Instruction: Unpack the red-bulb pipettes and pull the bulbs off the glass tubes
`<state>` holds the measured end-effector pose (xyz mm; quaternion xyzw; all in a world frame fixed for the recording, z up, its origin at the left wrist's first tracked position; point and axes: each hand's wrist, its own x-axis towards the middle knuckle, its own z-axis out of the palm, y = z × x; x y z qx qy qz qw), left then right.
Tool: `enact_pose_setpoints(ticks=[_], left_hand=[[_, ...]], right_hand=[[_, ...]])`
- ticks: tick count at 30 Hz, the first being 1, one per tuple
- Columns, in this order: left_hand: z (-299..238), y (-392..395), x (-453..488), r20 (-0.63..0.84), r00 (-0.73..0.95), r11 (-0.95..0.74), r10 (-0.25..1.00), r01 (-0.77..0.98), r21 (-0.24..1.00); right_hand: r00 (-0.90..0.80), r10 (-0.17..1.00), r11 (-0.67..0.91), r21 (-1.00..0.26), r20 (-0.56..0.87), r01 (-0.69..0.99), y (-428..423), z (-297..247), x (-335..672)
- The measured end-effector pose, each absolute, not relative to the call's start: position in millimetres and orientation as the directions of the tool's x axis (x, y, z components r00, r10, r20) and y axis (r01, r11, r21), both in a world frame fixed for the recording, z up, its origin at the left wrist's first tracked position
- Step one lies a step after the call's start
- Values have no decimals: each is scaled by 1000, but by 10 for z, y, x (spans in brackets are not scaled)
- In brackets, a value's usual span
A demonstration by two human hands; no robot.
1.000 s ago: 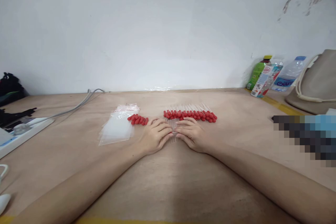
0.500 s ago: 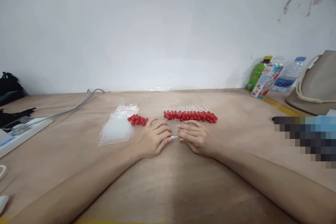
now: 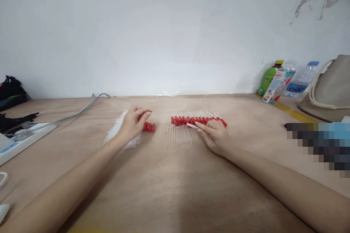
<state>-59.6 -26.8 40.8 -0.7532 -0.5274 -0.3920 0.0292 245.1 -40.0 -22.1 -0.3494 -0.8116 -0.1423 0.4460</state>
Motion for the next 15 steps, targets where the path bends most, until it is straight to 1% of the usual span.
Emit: enact_pose_setpoints(ticks=[3, 6, 8, 10, 12, 15], left_hand=[[491, -88, -865, 488, -62, -174, 871, 889, 424], [425, 1, -1041, 376, -159, -37, 913, 885, 465], [344, 22, -1090, 332, -173, -10, 927, 875, 483], [276, 31, -1105, 289, -142, -18, 947, 873, 487], [238, 42, -1109, 263, -95, -45, 960, 875, 482], [220, 70, -1134, 283, -72, -69, 956, 886, 459]], right_hand=[[-381, 512, 720, -141, 770, 680, -449, -151, 2306], [-391, 525, 763, -214, 756, 610, -474, -57, 2112], [-405, 511, 778, -208, 758, 593, -454, -17, 1958], [-443, 510, 769, -159, 737, 619, -423, -4, 1787], [-506, 536, 741, -90, 676, 665, -401, -9, 1614], [-573, 588, 697, 2, 570, 717, -406, -26, 1392]])
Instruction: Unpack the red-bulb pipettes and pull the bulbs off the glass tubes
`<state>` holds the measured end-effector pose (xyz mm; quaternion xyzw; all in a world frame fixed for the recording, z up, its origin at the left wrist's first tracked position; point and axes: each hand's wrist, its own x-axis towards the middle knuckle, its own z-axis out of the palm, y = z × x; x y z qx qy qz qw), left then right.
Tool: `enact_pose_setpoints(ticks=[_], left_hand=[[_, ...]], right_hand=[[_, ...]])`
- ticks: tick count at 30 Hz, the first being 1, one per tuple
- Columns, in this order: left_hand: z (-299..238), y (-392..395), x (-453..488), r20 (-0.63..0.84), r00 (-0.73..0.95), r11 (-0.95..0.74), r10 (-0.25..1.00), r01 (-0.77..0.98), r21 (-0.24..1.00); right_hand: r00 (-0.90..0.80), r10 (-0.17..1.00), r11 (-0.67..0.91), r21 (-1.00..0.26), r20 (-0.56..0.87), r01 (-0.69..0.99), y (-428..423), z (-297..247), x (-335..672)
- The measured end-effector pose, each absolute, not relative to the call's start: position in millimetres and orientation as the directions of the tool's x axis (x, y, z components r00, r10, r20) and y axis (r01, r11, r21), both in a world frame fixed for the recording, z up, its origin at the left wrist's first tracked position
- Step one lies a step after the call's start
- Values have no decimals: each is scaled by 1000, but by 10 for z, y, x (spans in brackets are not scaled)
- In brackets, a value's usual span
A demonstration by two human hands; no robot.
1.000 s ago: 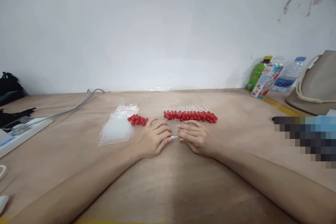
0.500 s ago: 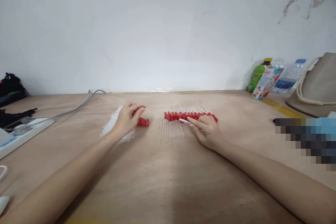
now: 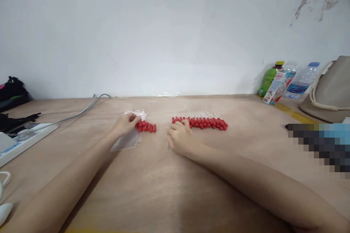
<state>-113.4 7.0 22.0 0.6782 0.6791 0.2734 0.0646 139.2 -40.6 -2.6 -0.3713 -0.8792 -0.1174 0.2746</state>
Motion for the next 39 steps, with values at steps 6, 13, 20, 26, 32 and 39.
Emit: enact_pose_setpoints(ticks=[6, 13, 20, 26, 32, 39], left_hand=[[162, 125, -1206, 316, -54, -98, 947, 889, 446], [151, 115, -1195, 344, -40, -127, 938, 884, 449], [267, 13, -1020, 508, -71, -142, 858, 919, 368], [271, -80, -541, 567, 263, -421, 781, 892, 166], [251, -26, -96, 433, 347, -458, 832, 870, 182], [292, -6, 164, 363, 402, -473, 841, 872, 129]], right_hand=[[-579, 672, 662, -24, 461, 749, -507, -42, 1186], [-558, 714, 661, -145, 422, 736, -620, 6, 1195], [-462, 659, 665, -174, 593, 726, -576, -56, 1484], [-369, 575, 657, -143, 730, 740, -596, -170, 2046], [-357, 584, 631, -131, 729, 764, -695, -224, 2521], [-367, 591, 626, -122, 719, 770, -713, -260, 2634]])
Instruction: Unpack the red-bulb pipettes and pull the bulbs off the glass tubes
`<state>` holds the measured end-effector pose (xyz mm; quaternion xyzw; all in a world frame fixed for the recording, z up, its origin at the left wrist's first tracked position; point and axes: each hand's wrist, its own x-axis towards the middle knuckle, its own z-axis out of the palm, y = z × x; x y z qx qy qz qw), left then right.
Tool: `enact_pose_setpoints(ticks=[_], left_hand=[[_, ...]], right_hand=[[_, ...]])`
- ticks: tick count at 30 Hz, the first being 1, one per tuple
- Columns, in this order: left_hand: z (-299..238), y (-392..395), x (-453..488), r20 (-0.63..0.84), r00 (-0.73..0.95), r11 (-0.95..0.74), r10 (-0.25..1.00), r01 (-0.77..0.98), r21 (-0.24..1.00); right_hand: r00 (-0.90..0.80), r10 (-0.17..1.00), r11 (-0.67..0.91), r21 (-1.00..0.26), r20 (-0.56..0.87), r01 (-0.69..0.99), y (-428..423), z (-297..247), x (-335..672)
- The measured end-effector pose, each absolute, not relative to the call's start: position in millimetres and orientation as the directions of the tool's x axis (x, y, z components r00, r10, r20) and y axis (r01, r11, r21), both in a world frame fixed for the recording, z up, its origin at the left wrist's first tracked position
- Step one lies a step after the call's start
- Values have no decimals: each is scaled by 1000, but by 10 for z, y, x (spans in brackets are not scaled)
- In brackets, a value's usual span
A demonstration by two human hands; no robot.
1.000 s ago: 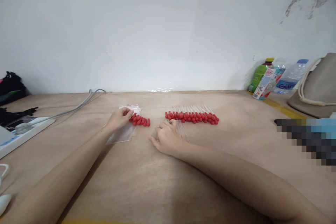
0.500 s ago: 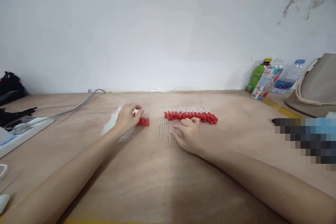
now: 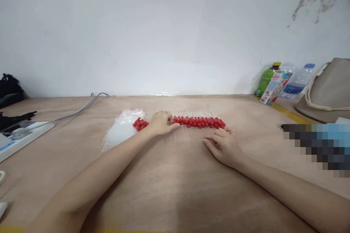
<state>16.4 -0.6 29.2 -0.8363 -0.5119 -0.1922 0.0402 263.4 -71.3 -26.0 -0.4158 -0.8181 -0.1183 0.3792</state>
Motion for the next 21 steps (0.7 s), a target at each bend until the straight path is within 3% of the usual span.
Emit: enact_pose_setpoints(ticks=[6, 14, 21], left_hand=[[206, -40, 127, 435, 381, -466, 816, 878, 105], [154, -192, -118, 681, 382, -490, 625, 871, -39], [36, -470, -253, 697, 449, -644, 560, 765, 25]], right_hand=[[-393, 551, 655, -90, 736, 750, -669, -204, 2519], [-324, 515, 685, -153, 794, 712, -493, -72, 2206], [-283, 447, 682, -119, 848, 721, -472, -140, 2109]])
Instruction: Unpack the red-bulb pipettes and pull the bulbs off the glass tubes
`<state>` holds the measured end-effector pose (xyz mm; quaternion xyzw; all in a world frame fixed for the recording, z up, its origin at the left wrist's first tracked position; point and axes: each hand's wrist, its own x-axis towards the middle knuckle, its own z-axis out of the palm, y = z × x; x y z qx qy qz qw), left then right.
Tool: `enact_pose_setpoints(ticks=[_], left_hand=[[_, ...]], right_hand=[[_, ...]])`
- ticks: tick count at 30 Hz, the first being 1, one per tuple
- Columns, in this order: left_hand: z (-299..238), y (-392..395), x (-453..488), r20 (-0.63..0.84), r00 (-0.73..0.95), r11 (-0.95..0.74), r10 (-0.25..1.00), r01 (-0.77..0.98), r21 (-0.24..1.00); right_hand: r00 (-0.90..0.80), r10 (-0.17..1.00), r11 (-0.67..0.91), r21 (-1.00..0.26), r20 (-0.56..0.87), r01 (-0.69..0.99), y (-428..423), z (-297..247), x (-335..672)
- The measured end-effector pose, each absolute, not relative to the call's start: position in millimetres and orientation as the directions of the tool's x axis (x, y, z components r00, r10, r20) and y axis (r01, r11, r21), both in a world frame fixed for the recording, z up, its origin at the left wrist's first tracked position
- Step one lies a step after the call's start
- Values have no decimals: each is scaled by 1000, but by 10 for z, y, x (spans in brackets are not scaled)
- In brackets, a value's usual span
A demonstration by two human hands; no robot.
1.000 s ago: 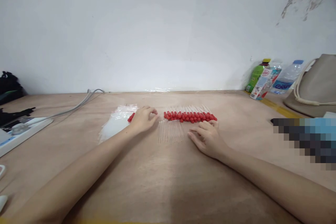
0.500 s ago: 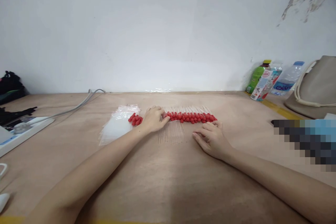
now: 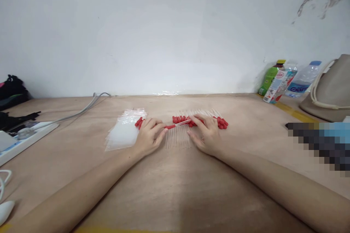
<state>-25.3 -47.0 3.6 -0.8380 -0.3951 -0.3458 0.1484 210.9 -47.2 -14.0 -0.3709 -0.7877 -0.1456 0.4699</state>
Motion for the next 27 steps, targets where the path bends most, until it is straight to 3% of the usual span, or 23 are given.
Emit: enact_pose_setpoints(ticks=[7, 12, 22, 27], left_hand=[[-40, -552, -169, 622, 557, -757, 551, 648, 91], [-3, -593, -59, 587, 576, -760, 569, 641, 108], [26, -632, 83, 510, 676, -782, 532, 623, -10], [51, -664, 70, 470, 705, -795, 531, 607, -11]], right_hand=[[-519, 450, 796, -63, 727, 603, -508, -168, 2160], [-515, 437, 799, -56, 737, 598, -493, -219, 2138], [-555, 342, 850, 1, 758, 526, -530, -208, 2120], [-559, 295, 880, 7, 775, 474, -550, -211, 2130]])
